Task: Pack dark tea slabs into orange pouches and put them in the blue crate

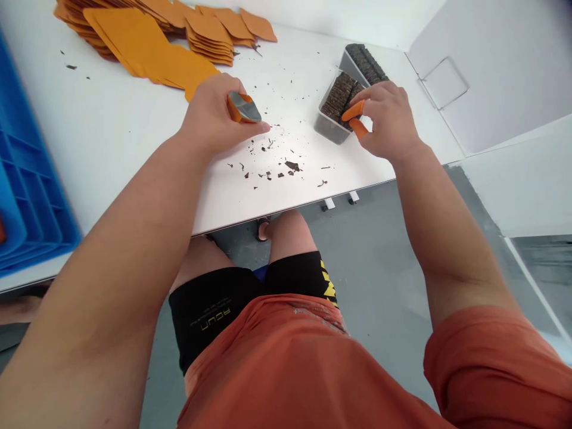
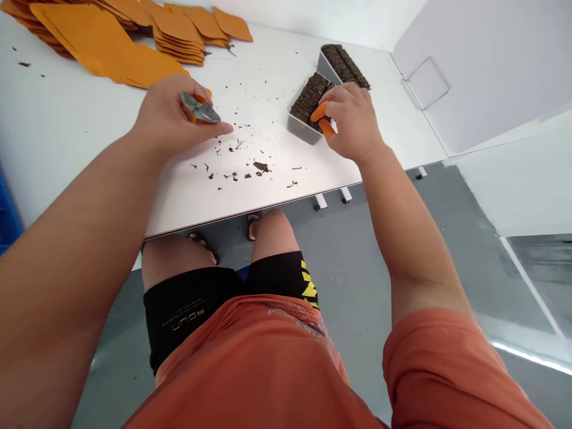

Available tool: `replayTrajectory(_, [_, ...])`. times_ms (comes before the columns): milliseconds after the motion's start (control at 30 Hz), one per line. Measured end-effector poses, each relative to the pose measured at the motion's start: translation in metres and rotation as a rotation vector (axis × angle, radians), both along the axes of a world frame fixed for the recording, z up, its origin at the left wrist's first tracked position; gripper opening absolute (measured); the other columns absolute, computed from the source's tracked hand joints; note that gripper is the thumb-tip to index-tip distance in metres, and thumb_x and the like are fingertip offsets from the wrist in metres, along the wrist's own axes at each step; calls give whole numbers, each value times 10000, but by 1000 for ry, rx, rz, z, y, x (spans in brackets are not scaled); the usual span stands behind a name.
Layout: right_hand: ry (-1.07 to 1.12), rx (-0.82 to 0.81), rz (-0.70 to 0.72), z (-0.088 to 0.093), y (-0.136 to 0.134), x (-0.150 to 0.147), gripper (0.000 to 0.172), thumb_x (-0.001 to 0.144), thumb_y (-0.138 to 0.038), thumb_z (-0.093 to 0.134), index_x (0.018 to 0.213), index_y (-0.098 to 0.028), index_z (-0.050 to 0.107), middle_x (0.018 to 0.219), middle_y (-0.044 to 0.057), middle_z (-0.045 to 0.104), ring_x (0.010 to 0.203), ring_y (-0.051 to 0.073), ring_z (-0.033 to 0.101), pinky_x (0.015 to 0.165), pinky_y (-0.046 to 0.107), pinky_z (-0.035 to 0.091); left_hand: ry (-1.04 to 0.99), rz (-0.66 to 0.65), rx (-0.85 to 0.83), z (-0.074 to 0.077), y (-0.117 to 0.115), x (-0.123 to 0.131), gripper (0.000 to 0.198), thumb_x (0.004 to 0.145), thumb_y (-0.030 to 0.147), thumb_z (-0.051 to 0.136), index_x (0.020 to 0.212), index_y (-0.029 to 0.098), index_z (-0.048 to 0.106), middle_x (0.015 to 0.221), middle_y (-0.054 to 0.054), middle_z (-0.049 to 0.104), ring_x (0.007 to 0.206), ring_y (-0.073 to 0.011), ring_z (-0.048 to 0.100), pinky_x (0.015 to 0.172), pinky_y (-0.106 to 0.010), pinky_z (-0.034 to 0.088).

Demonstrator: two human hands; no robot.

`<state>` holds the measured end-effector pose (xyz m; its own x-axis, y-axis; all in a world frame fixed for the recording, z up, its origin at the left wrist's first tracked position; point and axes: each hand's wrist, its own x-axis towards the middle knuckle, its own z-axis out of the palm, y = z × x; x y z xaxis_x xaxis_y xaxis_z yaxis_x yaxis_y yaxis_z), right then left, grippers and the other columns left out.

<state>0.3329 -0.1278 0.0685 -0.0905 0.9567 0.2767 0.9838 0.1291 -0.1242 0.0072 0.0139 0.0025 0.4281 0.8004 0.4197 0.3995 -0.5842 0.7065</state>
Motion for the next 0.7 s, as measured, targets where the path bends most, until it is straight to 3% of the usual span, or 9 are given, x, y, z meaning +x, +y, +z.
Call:
replayTrajectory(200, [-14, 32, 5, 6, 6, 5, 150, 859, -379, 742, 1009, -369, 742, 1312, 40, 741, 1310, 341, 583, 1192, 610, 437, 3, -20, 10, -5, 1, -3, 465, 609, 264, 996, 782, 215, 567, 924, -24, 608, 894, -226, 599, 887, -497, 535])
replayTrajectory(300, [-26, -18, -37, 11, 11, 7, 199, 820, -405, 813, 1002, -403, 730, 1345, 7, 731, 1299, 313, 546, 1190, 562, 431, -13, -48, 31, -8, 4, -3, 464, 608, 298, 994, 788, 215, 574, 910, -10, 607, 857, -198, 582, 874, -470, 533])
replayTrajectory(400, [-40, -36, -51, 13, 14, 5, 213, 789, -349, 822, 975, -375, 721, 1343, 16, 726, 1316, 320, 496, 1182, 613, 384, -41, -44, 46, -10, 7, -2, 467, 567, 296, 998, 757, 215, 579, 871, -3, 614, 813, -183, 549, 819, -442, 510])
replayTrajectory(567, [39, 6, -49, 10, 8, 0, 33, 874, -365, 736, 882, -362, 704, 1290, 53, 720, 1321, 331, 451, 1204, 672, 274, -87, -54, 60, -12, 10, -1, 445, 547, 287, 995, 749, 228, 603, 873, -11, 648, 775, -187, 539, 755, -421, 466])
replayTrajectory(700, [161, 127, -103, 20, -8, -4, 52, 892, -342, 764, 913, -379, 735, 1286, 36, 723, 1297, 305, 512, 1195, 586, 351, -49, -29, 51, -9, 7, 1, 446, 560, 293, 986, 737, 231, 581, 875, -22, 643, 799, -200, 548, 736, -411, 436])
